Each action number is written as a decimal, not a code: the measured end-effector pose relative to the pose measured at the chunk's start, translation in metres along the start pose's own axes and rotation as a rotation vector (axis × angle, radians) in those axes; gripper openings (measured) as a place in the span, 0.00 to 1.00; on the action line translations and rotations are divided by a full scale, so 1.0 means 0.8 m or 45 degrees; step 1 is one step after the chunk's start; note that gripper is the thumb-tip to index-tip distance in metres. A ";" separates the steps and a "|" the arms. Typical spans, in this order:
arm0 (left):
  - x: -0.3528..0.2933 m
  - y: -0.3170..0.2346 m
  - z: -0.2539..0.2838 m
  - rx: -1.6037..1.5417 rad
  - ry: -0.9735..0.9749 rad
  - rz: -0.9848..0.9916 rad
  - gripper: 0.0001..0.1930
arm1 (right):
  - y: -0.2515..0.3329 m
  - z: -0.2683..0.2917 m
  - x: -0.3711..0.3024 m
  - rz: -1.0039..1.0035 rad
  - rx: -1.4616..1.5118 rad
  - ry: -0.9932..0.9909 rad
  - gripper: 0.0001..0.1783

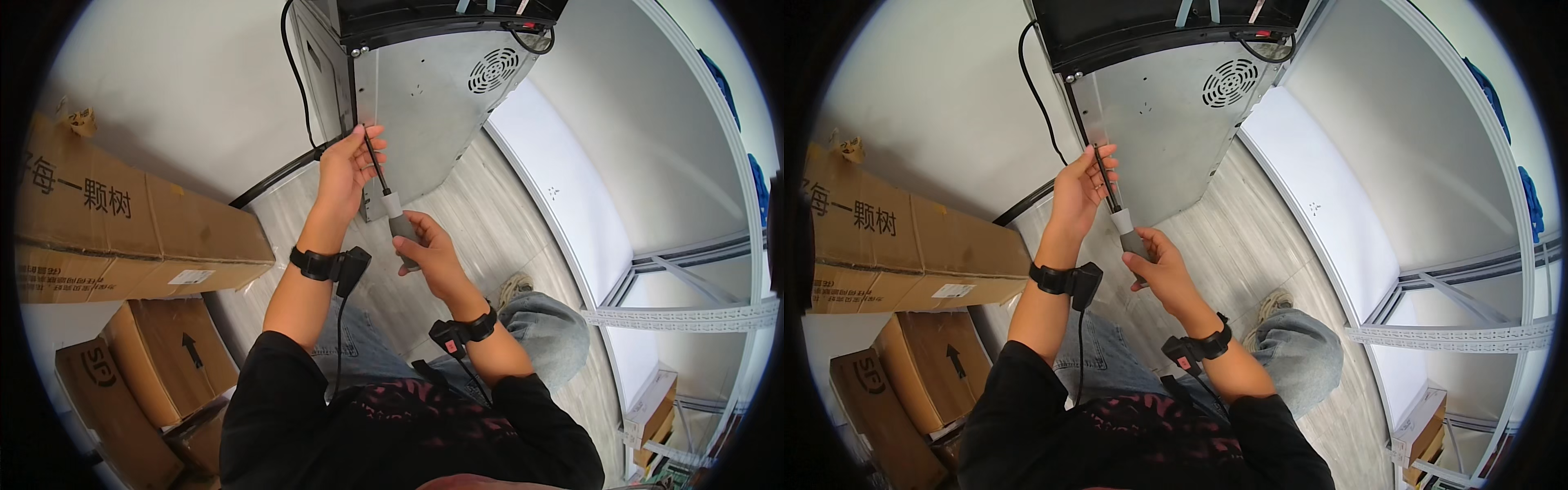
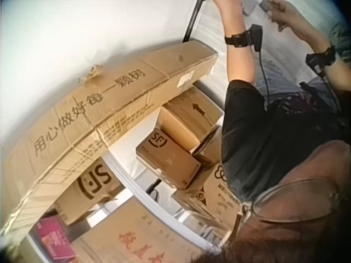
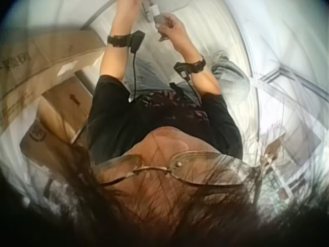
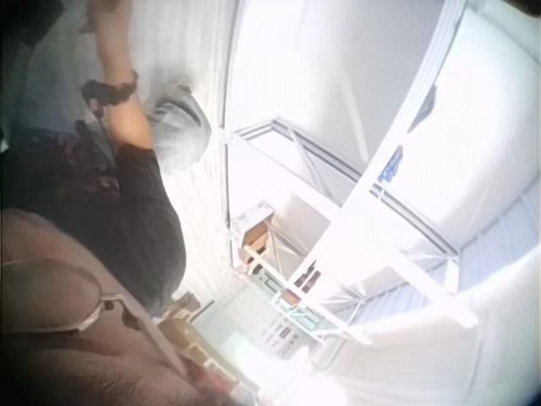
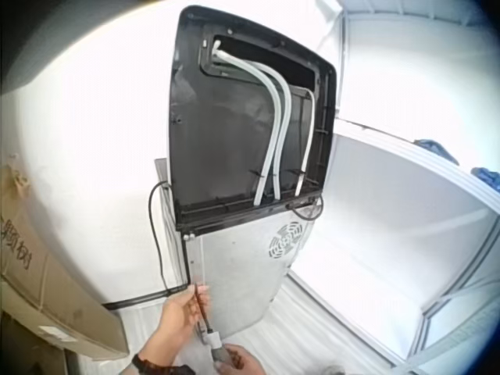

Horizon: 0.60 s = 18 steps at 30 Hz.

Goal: The person uses a screwdriver to remove screws from the back panel of a white electronic device, detaches the panel, and then wipes the interior with a blue cloth. The task occurs in a storage area with stacked cardboard boxes and metal shelving.

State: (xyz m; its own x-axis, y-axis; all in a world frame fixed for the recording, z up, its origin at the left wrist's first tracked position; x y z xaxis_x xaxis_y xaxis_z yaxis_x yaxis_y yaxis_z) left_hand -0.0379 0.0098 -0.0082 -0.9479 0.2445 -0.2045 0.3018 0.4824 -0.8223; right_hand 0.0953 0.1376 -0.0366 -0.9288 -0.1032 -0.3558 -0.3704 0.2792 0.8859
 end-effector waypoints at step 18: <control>0.006 0.003 0.004 -0.187 -0.096 -0.001 0.16 | 0.007 -0.007 0.001 0.079 0.163 0.012 0.18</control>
State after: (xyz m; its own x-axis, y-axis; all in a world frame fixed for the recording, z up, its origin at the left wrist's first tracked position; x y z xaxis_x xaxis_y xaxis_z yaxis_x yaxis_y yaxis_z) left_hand -0.0424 0.0094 -0.0127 -0.9515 0.1828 -0.2475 0.3074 0.6015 -0.7374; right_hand 0.0927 0.1336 -0.0302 -0.9503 -0.0904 -0.2980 -0.3084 0.4049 0.8608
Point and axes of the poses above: each hand's wrist, its own x-axis towards the middle knuckle, its own z-axis out of the back of the hand, y = z × x, the point moved 4 cm from there along x, towards the middle knuckle
